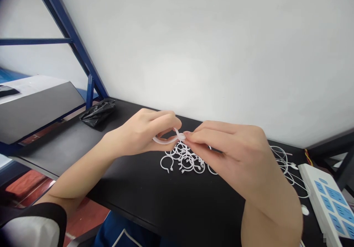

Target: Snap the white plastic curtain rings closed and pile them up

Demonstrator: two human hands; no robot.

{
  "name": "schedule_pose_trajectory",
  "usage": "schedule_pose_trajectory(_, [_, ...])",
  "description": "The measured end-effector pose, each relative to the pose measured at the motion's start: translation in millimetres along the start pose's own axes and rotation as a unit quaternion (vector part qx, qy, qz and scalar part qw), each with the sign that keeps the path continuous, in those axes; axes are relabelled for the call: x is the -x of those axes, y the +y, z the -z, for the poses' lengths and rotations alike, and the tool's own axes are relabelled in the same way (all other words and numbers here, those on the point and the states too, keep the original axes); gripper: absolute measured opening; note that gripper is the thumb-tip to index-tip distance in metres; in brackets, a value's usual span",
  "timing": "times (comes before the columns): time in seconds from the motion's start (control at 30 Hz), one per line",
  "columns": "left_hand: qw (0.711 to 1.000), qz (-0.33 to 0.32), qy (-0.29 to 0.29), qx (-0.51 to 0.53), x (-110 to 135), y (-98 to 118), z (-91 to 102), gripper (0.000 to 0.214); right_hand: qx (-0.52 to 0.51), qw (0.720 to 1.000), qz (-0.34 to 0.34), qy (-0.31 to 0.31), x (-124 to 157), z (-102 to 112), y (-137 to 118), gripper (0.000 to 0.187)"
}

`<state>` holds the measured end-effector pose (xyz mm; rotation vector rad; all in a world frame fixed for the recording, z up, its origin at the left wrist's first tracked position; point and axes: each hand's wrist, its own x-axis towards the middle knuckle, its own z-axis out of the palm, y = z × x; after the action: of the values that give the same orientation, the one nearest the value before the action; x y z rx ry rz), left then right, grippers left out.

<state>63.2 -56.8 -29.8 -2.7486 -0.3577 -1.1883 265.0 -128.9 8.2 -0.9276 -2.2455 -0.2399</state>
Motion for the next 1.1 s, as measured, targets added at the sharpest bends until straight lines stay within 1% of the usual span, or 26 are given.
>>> schedule_pose_trajectory(0.2, [1.0, -0.003, 0.0, -0.008, -0.9, -0.6, -1.6, 0.005, 0.002, 1.0, 0.01, 0.0, 1.5, -1.5, 1.7, 0.012])
schedule_pose_trajectory(1.1, [1.0, -0.004, 0.01, -0.007, -1.4, -0.9, -1.3, 0.005, 0.004, 1.0, -0.001, 0.011, 3.4, -1.5, 0.5, 0.012])
